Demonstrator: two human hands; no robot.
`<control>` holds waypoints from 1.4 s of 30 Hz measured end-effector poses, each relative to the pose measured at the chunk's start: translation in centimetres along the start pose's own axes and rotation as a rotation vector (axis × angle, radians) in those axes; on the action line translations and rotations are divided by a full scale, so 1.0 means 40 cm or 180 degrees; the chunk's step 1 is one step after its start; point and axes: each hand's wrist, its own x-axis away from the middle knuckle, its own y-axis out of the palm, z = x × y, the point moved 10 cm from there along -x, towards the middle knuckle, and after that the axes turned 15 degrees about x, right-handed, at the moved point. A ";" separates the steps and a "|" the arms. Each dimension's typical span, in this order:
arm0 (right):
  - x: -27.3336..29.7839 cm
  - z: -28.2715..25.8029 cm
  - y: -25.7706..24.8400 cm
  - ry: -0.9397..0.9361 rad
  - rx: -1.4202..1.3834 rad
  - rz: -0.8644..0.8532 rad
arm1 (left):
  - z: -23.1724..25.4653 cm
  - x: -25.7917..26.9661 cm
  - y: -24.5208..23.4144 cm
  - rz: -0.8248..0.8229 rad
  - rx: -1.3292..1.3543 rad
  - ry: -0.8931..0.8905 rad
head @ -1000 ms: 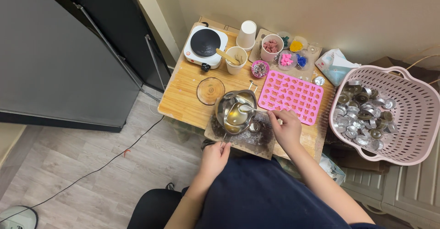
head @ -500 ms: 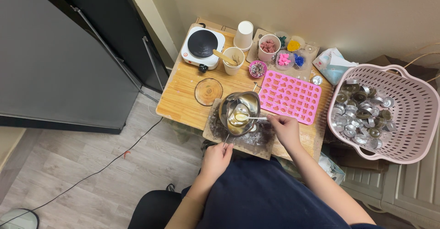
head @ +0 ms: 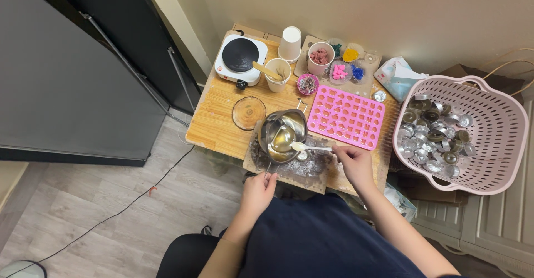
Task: The person is melting wax and pouring it into small molds to create wax melts.
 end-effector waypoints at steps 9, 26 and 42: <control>0.032 0.064 -0.032 0.0287 0.0178 0.0028 | -0.007 -0.014 -0.037 0.0126 -0.0213 -0.0165; 0.187 -0.326 -0.056 -0.2563 0.2342 0.1084 | 0.002 -0.017 -0.060 0.0221 -0.0101 -0.0217; 0.186 -0.335 -0.061 -0.2506 0.2507 0.1163 | 0.012 -0.021 -0.064 0.0201 -0.0003 -0.0249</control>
